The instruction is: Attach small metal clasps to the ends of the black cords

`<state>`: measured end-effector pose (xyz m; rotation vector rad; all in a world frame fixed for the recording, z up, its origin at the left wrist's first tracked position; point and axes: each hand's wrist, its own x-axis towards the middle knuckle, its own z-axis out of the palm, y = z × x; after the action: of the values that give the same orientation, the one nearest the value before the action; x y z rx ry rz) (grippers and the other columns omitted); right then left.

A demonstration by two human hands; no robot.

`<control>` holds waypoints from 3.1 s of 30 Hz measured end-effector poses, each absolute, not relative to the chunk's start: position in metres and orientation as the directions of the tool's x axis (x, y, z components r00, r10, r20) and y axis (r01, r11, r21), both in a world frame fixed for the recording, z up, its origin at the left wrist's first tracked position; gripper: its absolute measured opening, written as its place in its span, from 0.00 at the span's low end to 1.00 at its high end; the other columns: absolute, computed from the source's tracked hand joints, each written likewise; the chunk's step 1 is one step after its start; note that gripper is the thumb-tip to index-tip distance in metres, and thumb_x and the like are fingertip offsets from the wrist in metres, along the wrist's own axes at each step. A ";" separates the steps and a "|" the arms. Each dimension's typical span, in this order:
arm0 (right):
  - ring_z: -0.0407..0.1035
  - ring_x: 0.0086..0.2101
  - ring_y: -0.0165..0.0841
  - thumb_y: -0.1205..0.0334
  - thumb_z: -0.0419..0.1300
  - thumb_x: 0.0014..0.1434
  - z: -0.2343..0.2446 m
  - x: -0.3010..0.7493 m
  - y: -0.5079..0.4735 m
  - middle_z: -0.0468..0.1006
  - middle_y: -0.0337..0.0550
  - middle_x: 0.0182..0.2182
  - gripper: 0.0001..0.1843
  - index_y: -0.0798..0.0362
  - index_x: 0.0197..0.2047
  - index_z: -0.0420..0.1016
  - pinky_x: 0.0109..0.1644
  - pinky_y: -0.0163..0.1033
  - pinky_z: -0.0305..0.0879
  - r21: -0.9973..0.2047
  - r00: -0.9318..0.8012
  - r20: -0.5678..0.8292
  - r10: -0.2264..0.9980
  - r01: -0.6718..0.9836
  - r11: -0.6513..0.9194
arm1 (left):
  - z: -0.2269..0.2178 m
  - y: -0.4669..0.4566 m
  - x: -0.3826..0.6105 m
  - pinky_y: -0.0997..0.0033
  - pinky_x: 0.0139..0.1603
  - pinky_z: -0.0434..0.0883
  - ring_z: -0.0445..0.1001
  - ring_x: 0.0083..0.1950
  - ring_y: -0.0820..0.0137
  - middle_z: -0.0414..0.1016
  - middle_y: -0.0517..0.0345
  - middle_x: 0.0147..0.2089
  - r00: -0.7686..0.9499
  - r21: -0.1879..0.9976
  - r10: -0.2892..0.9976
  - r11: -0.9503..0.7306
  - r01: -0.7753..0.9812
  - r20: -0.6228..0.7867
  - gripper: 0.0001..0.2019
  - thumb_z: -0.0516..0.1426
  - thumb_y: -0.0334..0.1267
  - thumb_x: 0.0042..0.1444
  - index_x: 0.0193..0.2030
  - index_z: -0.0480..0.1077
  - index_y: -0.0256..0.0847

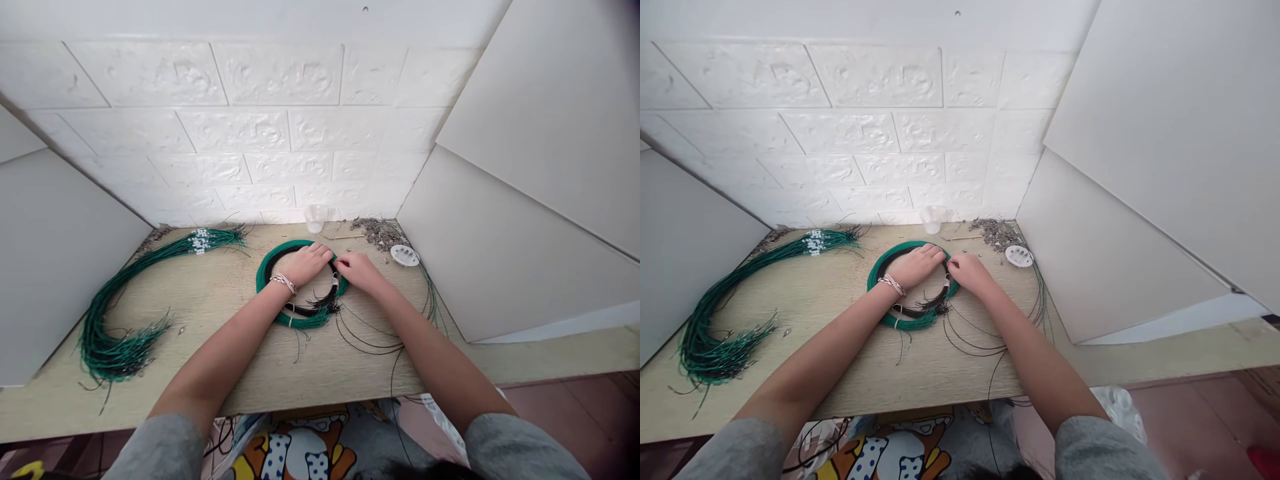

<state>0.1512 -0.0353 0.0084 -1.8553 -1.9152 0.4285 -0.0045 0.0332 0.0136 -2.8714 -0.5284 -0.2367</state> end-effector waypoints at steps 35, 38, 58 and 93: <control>0.63 0.42 0.36 0.64 0.43 0.63 0.018 0.144 -0.035 0.72 0.49 0.43 0.16 0.55 0.43 0.71 0.54 0.42 0.47 -0.045 -0.176 0.537 0.825 0.970 0.237 | 0.013 0.040 -0.006 0.70 0.41 0.64 0.68 0.38 0.68 0.71 0.54 0.33 0.833 0.295 0.502 -0.853 0.431 0.232 0.20 0.42 0.43 0.62 0.33 0.72 0.38; 0.63 0.41 0.36 0.65 0.42 0.63 0.020 0.143 -0.035 0.73 0.50 0.42 0.17 0.55 0.46 0.70 0.55 0.43 0.44 -0.053 -0.161 0.512 0.844 0.974 0.218 | 0.015 0.039 -0.006 0.70 0.42 0.65 0.69 0.39 0.68 0.72 0.54 0.34 0.827 0.312 0.515 -0.842 0.439 0.225 0.20 0.42 0.43 0.62 0.34 0.72 0.38; 0.66 0.29 0.33 0.59 0.44 0.61 0.062 0.204 -0.064 0.76 0.44 0.33 0.16 0.53 0.40 0.71 0.35 0.36 0.57 -0.393 0.400 0.754 0.521 0.910 -0.132 | 0.001 0.058 -0.011 0.66 0.48 0.65 0.71 0.46 0.64 0.74 0.52 0.45 0.663 0.439 0.711 -0.685 0.581 0.233 0.19 0.43 0.44 0.61 0.45 0.71 0.40; 0.68 0.35 0.39 0.60 0.47 0.56 0.014 0.150 -0.041 0.76 0.53 0.33 0.15 0.55 0.31 0.74 0.35 0.39 0.56 -0.259 0.240 -0.014 0.971 0.937 -0.235 | 0.023 0.025 0.007 0.70 0.32 0.65 0.73 0.32 0.65 0.74 0.51 0.33 0.886 0.063 0.446 -0.895 0.441 0.125 0.15 0.42 0.42 0.62 0.44 0.67 0.40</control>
<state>0.1496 -0.0407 0.0138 -2.3110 -1.8058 0.2545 0.0068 0.0245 0.0229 -3.0829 -0.7250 -0.2166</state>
